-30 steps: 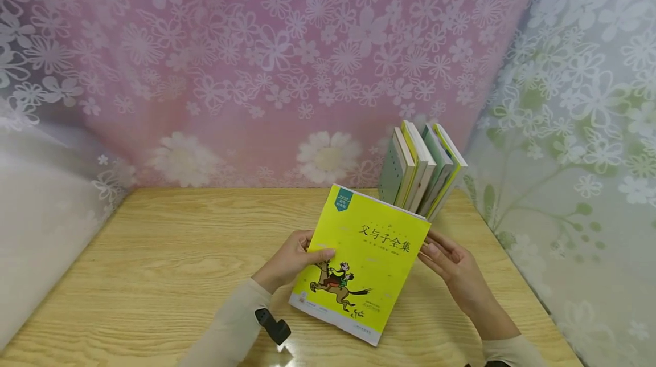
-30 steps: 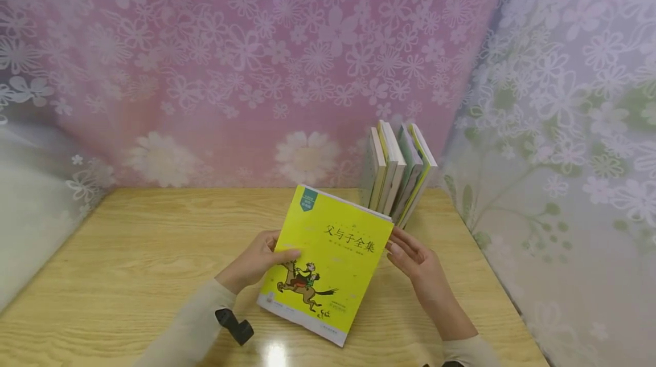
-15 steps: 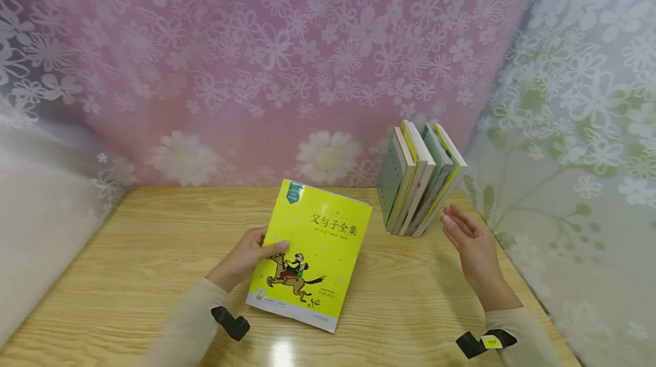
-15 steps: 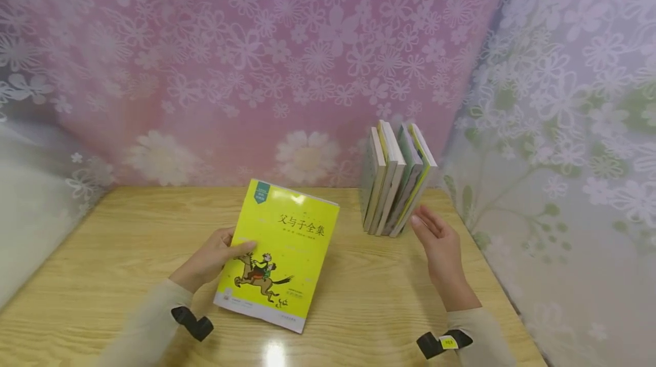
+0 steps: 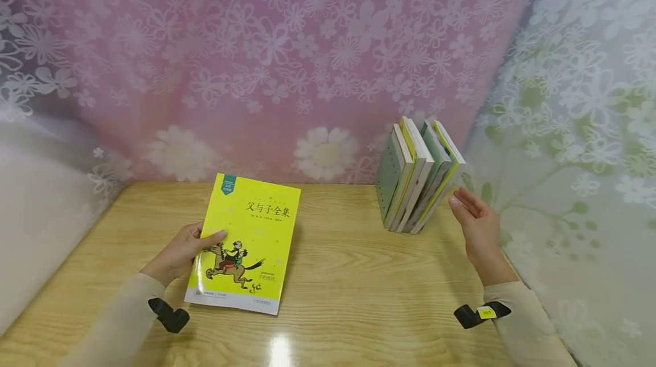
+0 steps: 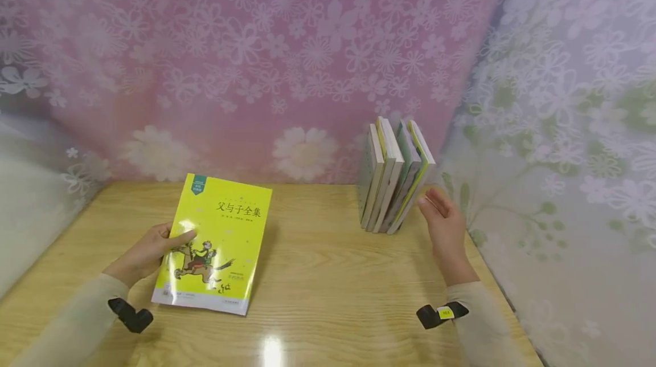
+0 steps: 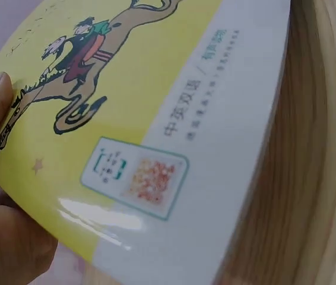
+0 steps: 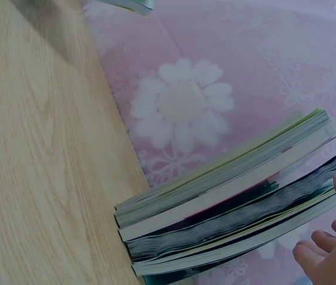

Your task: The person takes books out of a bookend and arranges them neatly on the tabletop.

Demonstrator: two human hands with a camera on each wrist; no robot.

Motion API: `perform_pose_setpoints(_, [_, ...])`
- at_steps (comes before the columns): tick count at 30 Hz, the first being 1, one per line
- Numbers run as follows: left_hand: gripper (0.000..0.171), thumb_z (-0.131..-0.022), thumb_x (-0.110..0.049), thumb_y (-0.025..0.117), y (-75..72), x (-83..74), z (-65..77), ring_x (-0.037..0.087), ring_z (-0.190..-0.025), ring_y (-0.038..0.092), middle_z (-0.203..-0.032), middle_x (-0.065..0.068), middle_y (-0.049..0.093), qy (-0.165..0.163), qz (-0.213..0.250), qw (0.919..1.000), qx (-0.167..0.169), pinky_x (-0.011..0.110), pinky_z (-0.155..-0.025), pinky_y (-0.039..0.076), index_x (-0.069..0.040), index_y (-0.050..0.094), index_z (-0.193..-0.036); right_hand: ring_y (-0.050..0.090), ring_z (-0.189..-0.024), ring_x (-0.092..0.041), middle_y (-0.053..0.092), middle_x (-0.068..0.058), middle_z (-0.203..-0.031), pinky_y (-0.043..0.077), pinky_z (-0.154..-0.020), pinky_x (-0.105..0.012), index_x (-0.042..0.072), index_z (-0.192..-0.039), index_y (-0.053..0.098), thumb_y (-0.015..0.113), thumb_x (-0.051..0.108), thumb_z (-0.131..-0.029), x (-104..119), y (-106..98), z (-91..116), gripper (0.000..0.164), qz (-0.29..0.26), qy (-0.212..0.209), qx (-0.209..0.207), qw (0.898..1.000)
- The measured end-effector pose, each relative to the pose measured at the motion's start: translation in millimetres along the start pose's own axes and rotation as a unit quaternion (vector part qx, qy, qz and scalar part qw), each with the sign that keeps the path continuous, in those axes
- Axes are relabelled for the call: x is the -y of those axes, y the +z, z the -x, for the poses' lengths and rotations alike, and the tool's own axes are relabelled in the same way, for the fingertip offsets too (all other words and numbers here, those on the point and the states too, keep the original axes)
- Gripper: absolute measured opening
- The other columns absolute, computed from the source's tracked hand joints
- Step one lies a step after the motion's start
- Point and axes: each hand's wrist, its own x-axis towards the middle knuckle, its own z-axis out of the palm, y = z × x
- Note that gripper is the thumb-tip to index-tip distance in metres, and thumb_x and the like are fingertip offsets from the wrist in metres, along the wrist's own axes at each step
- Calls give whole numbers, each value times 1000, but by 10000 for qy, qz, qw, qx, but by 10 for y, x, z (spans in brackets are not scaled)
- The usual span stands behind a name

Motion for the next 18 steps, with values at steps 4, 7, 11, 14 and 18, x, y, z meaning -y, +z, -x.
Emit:
perform_pose_setpoints(4, [34, -98, -29, 57, -267, -15, 100, 28, -91, 70, -103, 3, 72, -244, -168, 9990, -335, 44, -78, 57, -15, 53, -128, 54, -108, 3, 56, 7, -128, 35, -106, -19, 5, -145, 41, 68, 23, -90, 53, 8, -92, 63, 172, 106, -457, 9988])
perform_pose_setpoints(7, [30, -98, -30, 57, -467, -8, 180, 26, -91, 71, -101, 1, 72, -408, -189, 9978, -495, 43, -78, 57, -18, 54, -125, 55, -108, 0, 58, 6, -125, 38, -102, -17, 7, -142, 47, 68, 20, -89, 84, 47, -162, 58, 106, 133, -734, 9972])
perform_pose_setpoints(11, [22, -98, -30, 56, -703, -5, 274, 26, -89, 71, -99, 1, 72, -617, -196, 9962, -577, 42, -77, 58, -23, 57, -119, 54, -116, -4, 54, 0, -137, 39, -100, -15, 8, -142, 47, 67, 17, -91, 123, 100, -228, 56, 137, 167, -803, 9965])
perform_pose_setpoints(14, [18, -98, -31, 55, -835, -3, 324, 26, -88, 71, -97, 1, 73, -742, -249, 9948, -658, 42, -77, 58, -25, 58, -115, 54, -117, -6, 51, -5, -141, 42, -97, -14, 7, -142, 46, 66, 15, -91, 130, 131, -265, 55, 263, 80, -824, 9962])
perform_pose_setpoints(18, [14, -100, -31, 53, -967, 3, 360, 25, -87, 71, -96, 1, 72, -824, -323, 9938, -675, 42, -77, 58, -26, 59, -111, 59, -100, -2, 65, 4, -115, 47, -84, -10, 0, -138, 50, 66, 11, -90, 105, 162, -319, 51, 192, -189, -916, 9954])
